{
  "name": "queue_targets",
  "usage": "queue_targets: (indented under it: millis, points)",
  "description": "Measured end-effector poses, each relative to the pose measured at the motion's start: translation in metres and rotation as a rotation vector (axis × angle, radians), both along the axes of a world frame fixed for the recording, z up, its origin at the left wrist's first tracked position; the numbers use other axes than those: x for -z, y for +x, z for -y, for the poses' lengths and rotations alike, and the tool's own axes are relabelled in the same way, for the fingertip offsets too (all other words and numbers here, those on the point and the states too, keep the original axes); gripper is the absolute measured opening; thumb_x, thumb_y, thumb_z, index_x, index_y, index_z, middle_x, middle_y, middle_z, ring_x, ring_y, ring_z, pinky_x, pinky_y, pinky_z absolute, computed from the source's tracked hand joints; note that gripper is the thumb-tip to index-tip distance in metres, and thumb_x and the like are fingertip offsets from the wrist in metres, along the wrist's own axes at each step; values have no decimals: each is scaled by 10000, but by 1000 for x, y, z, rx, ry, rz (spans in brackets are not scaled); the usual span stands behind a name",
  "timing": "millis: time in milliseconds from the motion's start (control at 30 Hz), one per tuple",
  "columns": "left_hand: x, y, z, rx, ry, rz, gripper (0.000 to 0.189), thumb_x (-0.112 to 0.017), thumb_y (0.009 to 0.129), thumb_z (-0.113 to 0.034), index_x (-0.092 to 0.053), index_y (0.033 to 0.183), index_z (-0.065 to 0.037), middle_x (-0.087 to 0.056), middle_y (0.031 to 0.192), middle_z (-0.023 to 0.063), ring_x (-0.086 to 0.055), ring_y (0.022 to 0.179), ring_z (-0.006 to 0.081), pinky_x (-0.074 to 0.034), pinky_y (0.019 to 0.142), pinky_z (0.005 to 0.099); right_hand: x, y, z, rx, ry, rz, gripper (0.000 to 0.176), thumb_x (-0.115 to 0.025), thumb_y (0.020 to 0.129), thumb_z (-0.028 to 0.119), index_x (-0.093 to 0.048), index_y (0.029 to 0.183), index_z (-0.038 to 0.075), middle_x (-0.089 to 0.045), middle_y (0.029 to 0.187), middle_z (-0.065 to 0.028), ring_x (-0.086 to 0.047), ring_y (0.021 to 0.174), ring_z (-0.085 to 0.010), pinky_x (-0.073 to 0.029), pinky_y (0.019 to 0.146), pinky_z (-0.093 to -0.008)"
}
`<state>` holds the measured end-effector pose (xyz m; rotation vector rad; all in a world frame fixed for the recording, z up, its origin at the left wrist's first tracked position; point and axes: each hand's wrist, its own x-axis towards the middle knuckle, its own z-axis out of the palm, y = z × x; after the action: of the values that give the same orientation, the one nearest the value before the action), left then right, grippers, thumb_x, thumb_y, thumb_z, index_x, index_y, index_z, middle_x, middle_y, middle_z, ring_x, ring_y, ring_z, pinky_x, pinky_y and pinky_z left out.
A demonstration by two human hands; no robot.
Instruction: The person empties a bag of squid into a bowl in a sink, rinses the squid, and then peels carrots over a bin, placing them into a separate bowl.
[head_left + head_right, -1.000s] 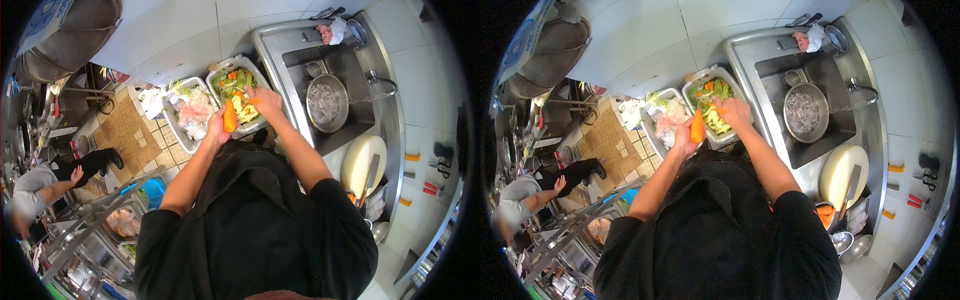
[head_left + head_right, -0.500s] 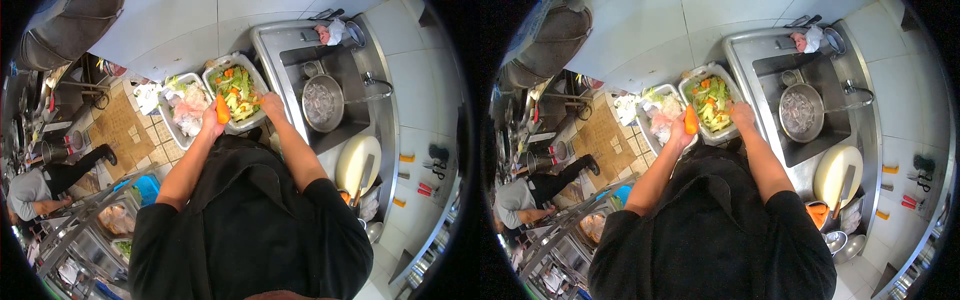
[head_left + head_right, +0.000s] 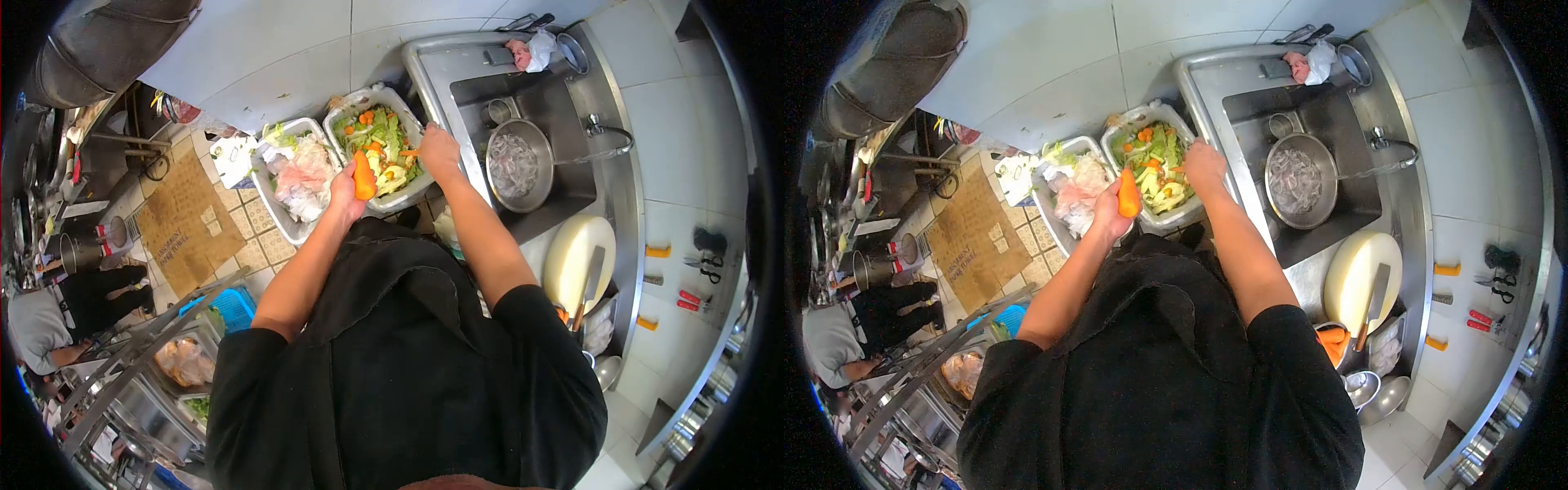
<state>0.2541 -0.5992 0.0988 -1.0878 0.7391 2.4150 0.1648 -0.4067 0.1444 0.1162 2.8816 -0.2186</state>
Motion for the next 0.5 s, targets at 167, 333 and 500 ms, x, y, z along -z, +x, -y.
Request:
queue_targets:
  millis: [167,333,500]
  points:
    - [-15,-1,-5,40,-20,-17,340,-406,1029,-336,-504,1225,-77,-602,942,118,-585,777,247,-482,623,382,17,0,-9,-87,47,-3,202,-541,874,95,-604,1042,2,-699,903,-216,-695,861,-378,-558,776,-452]
    - [-8,-6,-10,55,-3,-39,345,-411,1026,-346,-511,1225,-84,-606,949,114,-592,797,249,-487,635,380,18,-8,-15,-40,55,-49,187,-530,879,95,-612,1019,2,-701,907,-219,-700,853,-375,-561,766,-451]
    - [-9,-2,-19,81,35,-48,345,-410,1024,-355,-521,1214,-88,-615,960,103,-594,819,237,-491,667,381,-2,-16,-5,-104,96,24,210,-507,898,104,-612,1050,6,-710,931,-196,-707,863,-354,-564,769,-439]
